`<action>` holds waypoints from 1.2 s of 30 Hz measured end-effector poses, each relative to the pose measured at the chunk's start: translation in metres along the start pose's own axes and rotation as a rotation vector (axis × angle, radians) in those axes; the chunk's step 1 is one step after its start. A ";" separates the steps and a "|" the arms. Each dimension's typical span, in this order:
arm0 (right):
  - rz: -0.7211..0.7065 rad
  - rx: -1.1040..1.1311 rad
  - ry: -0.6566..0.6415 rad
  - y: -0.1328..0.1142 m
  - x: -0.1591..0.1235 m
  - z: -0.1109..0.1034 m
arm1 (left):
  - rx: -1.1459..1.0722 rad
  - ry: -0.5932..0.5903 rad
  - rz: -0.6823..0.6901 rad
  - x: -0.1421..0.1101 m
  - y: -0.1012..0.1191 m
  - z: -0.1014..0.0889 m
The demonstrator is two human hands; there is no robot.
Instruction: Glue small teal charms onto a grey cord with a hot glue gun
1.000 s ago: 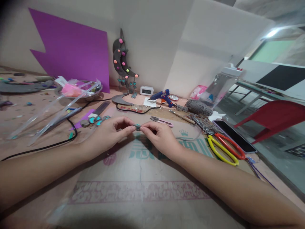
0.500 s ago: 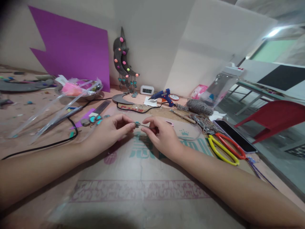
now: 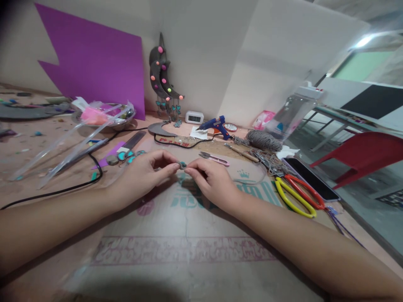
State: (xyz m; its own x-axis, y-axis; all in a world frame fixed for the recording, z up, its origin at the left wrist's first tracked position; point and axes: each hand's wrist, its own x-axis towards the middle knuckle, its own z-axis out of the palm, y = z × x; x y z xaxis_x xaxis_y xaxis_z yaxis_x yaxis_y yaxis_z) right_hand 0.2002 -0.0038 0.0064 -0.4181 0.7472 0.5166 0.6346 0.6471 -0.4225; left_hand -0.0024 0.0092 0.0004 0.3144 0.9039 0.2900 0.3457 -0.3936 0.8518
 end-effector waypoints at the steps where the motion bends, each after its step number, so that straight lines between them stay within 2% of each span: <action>1: 0.019 0.009 0.003 0.000 0.000 0.000 | -0.006 -0.002 0.000 0.000 -0.001 0.000; 9: 0.125 0.064 0.013 0.002 0.002 0.002 | -0.059 -0.041 -0.040 0.000 -0.004 0.001; 20: 0.099 0.043 0.026 0.003 0.002 0.003 | -0.087 -0.059 -0.014 0.000 -0.007 0.002; 29: 0.113 0.087 0.002 0.005 0.000 0.002 | -0.057 -0.049 -0.053 -0.001 0.001 -0.001; 36: -0.009 0.018 0.091 0.008 -0.004 0.004 | -0.070 -0.022 -0.085 -0.001 0.002 -0.001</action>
State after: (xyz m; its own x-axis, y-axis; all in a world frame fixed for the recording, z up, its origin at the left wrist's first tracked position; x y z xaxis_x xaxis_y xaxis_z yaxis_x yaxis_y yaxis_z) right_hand 0.2039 -0.0009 -0.0018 -0.3626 0.7249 0.5857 0.6187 0.6572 -0.4304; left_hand -0.0025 0.0080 0.0021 0.3066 0.9291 0.2068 0.3094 -0.3027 0.9015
